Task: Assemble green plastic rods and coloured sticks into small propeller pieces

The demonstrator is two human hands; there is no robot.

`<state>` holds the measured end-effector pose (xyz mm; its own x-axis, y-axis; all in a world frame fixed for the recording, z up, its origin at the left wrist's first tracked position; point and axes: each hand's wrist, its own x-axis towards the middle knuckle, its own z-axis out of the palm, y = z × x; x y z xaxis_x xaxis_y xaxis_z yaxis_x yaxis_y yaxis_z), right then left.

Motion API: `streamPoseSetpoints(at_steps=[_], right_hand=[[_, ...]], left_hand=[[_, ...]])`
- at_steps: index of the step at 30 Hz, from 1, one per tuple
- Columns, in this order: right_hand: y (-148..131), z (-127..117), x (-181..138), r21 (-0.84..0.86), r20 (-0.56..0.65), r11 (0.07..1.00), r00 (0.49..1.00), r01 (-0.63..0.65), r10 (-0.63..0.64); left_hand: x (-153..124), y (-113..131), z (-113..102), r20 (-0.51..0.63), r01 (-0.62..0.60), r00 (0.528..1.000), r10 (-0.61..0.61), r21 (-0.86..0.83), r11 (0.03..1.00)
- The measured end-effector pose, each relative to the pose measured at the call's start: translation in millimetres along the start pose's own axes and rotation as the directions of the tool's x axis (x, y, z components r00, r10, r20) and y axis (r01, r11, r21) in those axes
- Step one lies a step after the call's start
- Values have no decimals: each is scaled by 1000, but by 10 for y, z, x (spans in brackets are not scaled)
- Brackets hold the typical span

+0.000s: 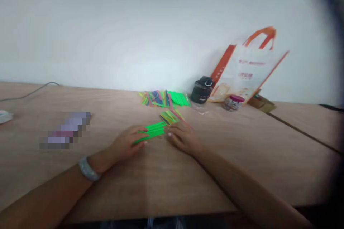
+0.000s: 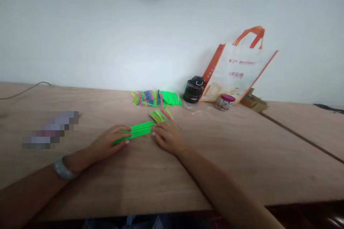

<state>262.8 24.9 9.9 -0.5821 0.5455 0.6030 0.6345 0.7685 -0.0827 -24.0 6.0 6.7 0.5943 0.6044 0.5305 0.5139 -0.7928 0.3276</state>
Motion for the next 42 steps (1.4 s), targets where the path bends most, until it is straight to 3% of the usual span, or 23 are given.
streamPoseSetpoints(at_steps=[3,5,10,15,18,21,24,28,32,42], right_hand=[[-246,-51,-60,52,100,986,982,157,-162],[-341,-74,-107,59,137,981,972,184,-190],[-379,-94,-165,62,180,984,968,167,-176],[-371,-70,-162,64,195,984,965,166,-176],[-285,-63,-108,39,196,989,969,144,-149],[-71,-69,42,-80,186,997,983,14,1],[199,-53,230,-237,112,945,960,-225,256],[413,36,321,-296,119,854,871,-428,477],[405,124,228,-289,98,850,869,-441,484],[280,114,179,-291,95,895,920,-339,379]], left_hand=[[-45,201,9,219,-176,961,168,15,984],[-69,271,6,294,-196,937,187,4,981],[-77,282,5,334,-152,931,146,-7,988],[-47,290,50,374,-189,914,158,47,981],[-4,257,76,359,-261,907,219,70,963],[106,165,96,292,-310,918,270,100,946],[268,52,123,190,-185,971,147,195,963],[400,-44,186,114,23,992,-55,260,965],[374,-44,240,94,87,989,-114,250,964],[322,15,240,131,61,986,-101,280,958]])
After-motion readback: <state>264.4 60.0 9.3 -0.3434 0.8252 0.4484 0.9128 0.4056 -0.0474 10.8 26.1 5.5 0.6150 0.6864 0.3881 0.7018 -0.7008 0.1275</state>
